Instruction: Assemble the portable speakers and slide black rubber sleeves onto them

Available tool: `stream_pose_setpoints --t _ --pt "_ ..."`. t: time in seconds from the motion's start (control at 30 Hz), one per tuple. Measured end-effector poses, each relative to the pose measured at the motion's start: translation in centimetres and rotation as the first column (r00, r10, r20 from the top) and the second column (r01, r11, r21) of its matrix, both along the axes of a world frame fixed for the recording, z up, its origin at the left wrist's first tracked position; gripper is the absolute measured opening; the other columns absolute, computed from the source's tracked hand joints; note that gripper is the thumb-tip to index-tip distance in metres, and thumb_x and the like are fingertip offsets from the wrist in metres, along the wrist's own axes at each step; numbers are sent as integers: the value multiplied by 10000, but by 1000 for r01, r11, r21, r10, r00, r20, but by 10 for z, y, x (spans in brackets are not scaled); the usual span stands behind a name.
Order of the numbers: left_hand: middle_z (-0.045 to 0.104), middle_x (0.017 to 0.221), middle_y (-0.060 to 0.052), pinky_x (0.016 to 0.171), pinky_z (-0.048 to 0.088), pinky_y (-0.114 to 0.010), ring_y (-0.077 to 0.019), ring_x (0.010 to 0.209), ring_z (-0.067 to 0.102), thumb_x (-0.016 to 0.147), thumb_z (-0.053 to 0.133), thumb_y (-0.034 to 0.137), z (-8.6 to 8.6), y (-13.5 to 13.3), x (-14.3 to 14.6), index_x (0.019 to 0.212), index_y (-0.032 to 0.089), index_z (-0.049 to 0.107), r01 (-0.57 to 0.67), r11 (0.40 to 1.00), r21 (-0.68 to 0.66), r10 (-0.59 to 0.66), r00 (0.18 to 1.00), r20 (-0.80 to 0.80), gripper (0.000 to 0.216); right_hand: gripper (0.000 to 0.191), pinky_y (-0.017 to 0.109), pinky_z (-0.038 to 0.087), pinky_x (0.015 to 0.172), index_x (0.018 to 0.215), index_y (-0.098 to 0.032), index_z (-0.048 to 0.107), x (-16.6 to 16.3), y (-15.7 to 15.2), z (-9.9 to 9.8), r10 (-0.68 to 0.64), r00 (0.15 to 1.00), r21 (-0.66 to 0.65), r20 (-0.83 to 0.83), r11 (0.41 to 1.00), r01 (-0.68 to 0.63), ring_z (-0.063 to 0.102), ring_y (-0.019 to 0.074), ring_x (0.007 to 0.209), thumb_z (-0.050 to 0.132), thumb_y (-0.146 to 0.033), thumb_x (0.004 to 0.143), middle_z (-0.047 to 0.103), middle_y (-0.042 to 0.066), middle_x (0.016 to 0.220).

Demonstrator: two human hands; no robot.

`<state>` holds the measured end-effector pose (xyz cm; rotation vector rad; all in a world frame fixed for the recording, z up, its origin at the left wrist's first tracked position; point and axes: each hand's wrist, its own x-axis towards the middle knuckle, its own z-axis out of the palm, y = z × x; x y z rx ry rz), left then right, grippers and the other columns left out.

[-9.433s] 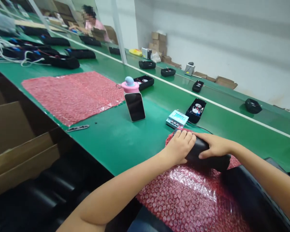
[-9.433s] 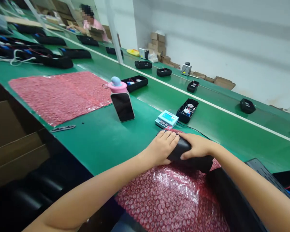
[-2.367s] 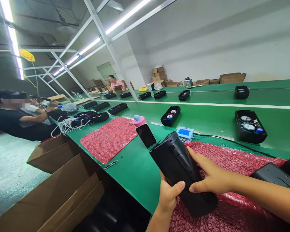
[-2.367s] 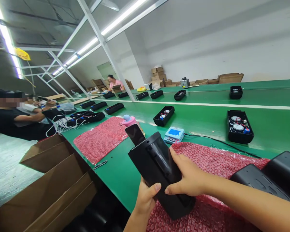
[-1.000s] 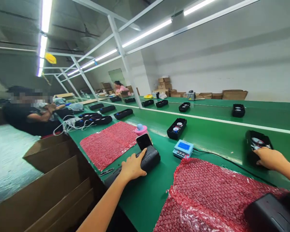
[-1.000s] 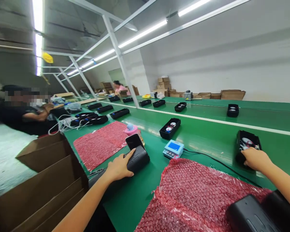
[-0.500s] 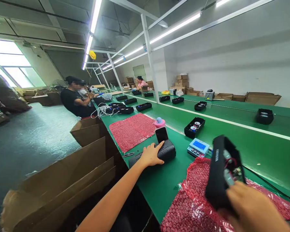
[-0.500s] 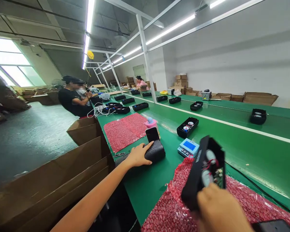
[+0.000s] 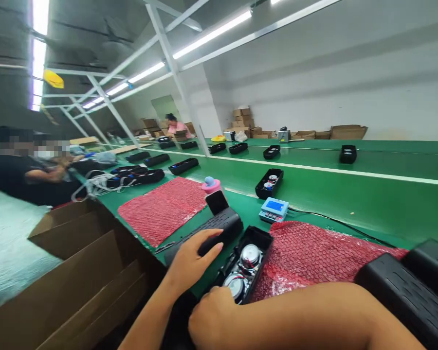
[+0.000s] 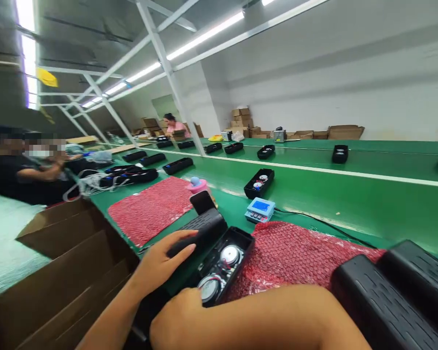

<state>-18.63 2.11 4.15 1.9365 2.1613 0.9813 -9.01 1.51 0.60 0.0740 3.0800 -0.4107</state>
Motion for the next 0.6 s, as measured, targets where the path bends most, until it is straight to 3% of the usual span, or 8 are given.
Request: stream_pose_setpoints --t 0.07,0.13,0.2,0.27,0.37,0.47,0.53,0.6 --pt "675 1013 -30 886 492 -375 -228 941 622 779 534 421 0 -12 10 985 225 638 13 988 151 -5 999 -52 303 220 339 517 550 867 -107 658 23 4 15 24 1000 74 20 997 -25 634 254 779 628 -282 736 673 137 879" --pt "675 984 -12 901 486 -367 -206 916 627 795 559 343 -5 -25 29 986 243 629 85 929 360 -37 990 -139 227 244 355 527 672 1027 -139 614 61 8 25 43 973 174 -227 985 -3 583 240 957 505 -274 856 633 114 1054" --pt "677 915 -10 907 484 -361 -183 868 635 797 560 220 -12 -37 55 994 236 617 212 825 523 -112 970 -216 205 220 416 525 707 969 -151 627 112 13 29 -24 945 283 -325 952 121 584 258 921 468 -270 873 635 115 1022" --pt "679 842 1 893 490 -352 -163 807 643 779 572 156 -24 -41 86 979 241 617 376 736 563 -251 924 -288 222 201 392 535 609 837 -152 649 175 16 29 -236 933 297 -272 902 315 606 255 792 539 -318 816 653 128 921" --pt "683 806 18 903 477 -328 -144 791 641 776 610 205 -50 -32 137 945 261 627 625 611 486 -508 780 -364 179 266 440 541 685 955 -167 653 282 12 20 -638 688 302 -347 618 726 614 286 843 617 -286 721 648 128 987" --pt "679 818 21 945 435 -326 -132 799 624 812 583 294 -82 -19 186 901 267 630 675 547 495 -647 716 -260 104 413 474 515 810 1122 -180 597 377 -10 4 -853 359 253 -378 278 927 598 298 965 533 -445 812 614 125 1109" --pt "663 785 17 958 410 -348 -131 772 608 834 534 309 -99 -15 210 834 259 625 621 534 574 -684 716 -139 104 562 472 487 882 1225 -179 525 416 -26 -9 -942 171 163 -290 128 978 561 304 1060 514 -550 803 570 115 1205" --pt "651 784 4 955 399 -372 -141 772 596 834 507 302 -109 -13 224 822 253 624 621 530 577 -724 686 -73 128 726 456 460 931 1338 -186 402 434 -35 -18 -989 40 49 -141 33 998 517 299 1133 541 -603 760 503 102 1299"
